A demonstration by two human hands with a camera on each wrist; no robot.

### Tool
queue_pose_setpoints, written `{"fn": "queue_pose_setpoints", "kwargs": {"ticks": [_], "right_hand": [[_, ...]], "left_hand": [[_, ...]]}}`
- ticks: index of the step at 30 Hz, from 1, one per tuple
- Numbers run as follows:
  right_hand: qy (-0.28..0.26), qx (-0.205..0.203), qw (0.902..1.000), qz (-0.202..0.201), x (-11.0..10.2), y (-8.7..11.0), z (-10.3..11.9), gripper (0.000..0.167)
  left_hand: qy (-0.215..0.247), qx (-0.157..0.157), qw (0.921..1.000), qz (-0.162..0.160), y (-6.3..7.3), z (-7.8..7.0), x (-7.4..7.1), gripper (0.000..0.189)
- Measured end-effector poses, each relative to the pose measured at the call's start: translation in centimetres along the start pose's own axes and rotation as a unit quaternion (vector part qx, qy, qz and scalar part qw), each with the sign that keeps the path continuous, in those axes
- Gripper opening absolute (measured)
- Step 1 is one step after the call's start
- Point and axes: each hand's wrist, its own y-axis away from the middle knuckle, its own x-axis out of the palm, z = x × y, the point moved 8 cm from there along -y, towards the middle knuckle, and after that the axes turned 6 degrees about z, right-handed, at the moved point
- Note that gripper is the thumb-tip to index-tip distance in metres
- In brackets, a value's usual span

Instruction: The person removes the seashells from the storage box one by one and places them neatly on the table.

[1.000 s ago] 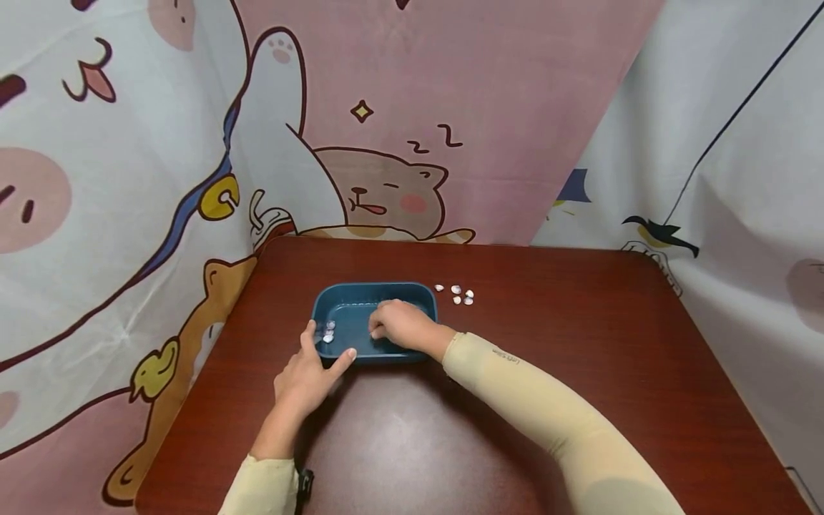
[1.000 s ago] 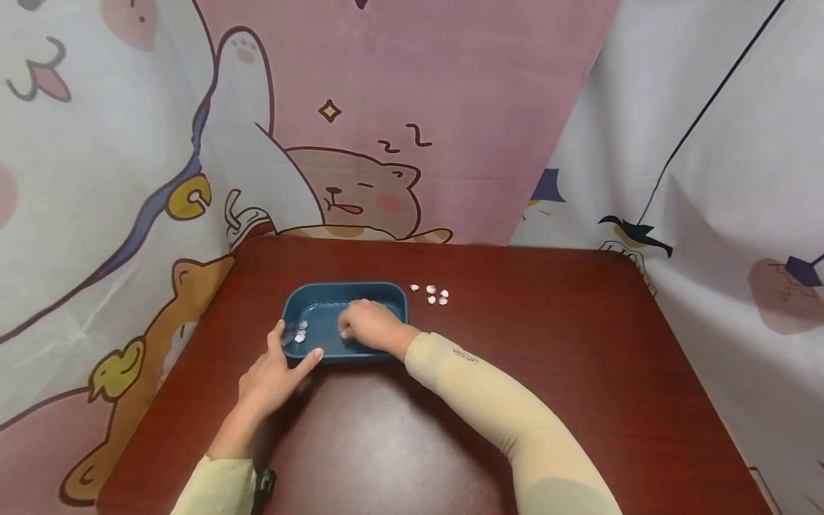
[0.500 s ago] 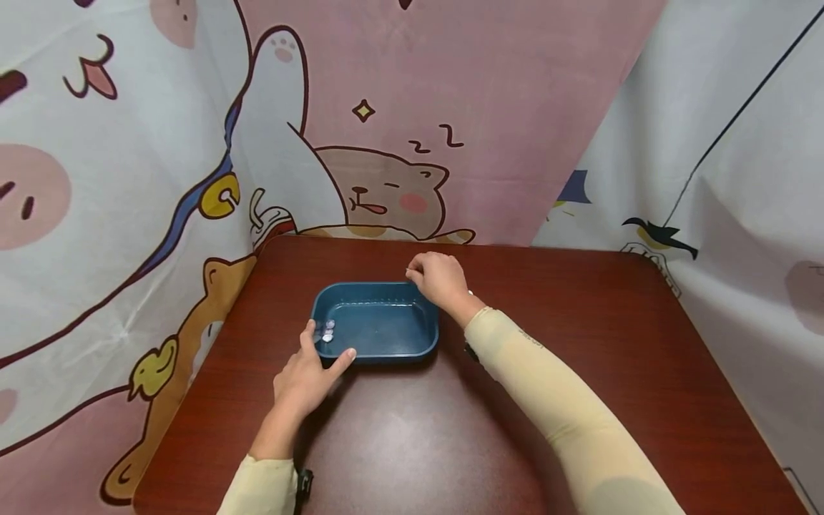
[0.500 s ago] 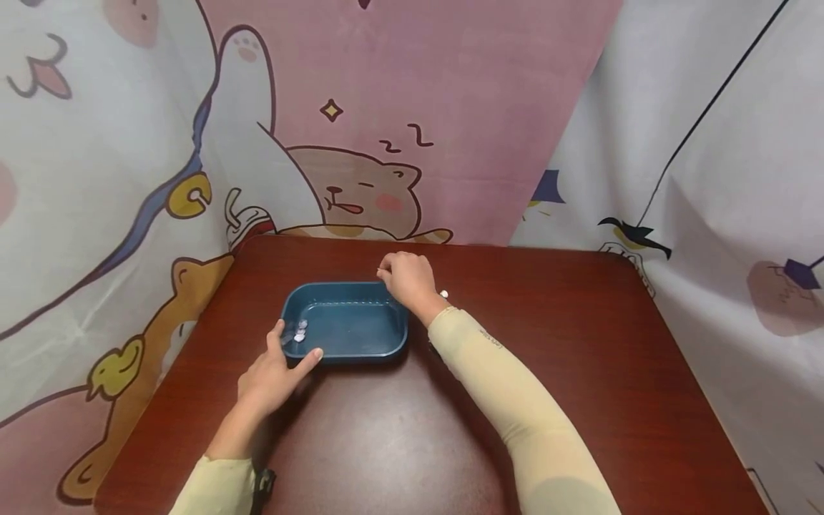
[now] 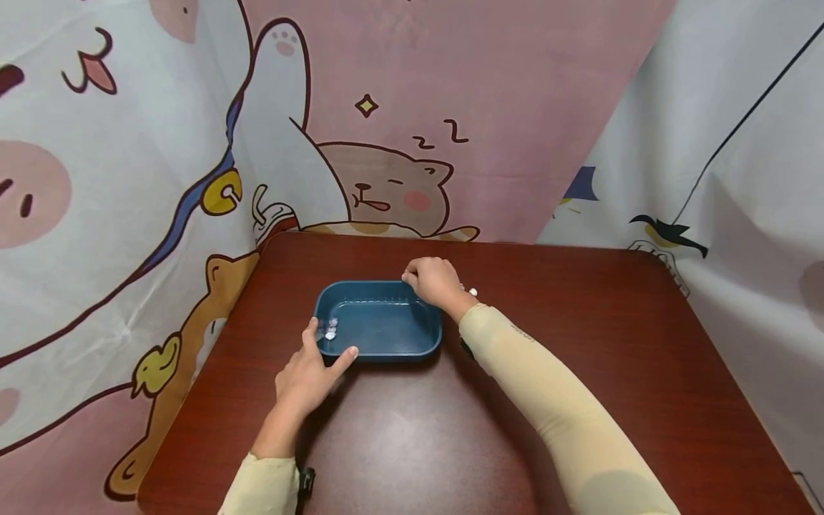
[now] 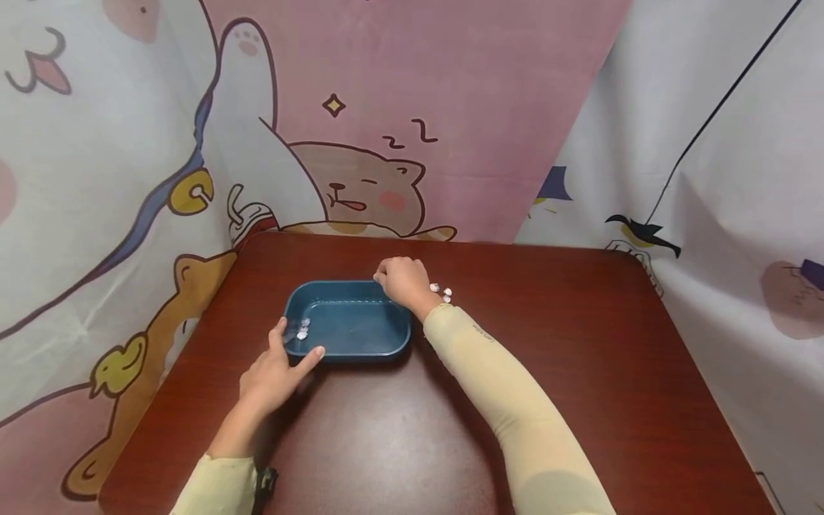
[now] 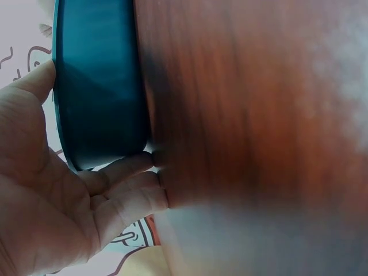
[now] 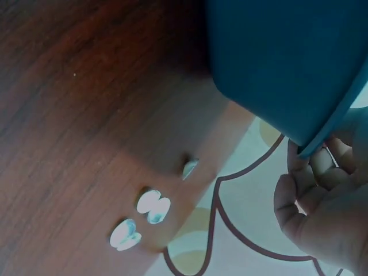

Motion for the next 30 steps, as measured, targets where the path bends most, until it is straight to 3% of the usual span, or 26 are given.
{"fn": "queue_pose_setpoints", "kwargs": {"ticks": [3,7,12,22,30], "right_hand": [[-0.007,0.006,0.9999,-0.011,-0.4,-0.4,-0.5,0.026],[0.038,0.009,0.9991,-0.017,-0.5,-1.3,-1.1,0.021],[0.064,0.026,0.9974,0.021,0.3,-2.4,-2.1,0.019],[0.026,0.025,0.9945,0.099,0.9,-3.2,-2.6,0.021],[0.016,0.006,0.9937,0.111,1.0,-3.0,-2.1,0.018]], "left_hand": [[-0.002,0.002,1.0,-0.004,-0.1,0.0,-0.1,0.118],[-0.004,0.0,1.0,-0.005,-0.1,0.1,-0.2,0.117],[-0.004,0.0,1.0,-0.001,0.0,0.0,-0.2,0.117],[-0.003,0.003,1.0,-0.003,0.2,-0.1,-0.2,0.116],[-0.001,0.006,1.0,-0.004,0.1,0.1,-0.1,0.115]]}}
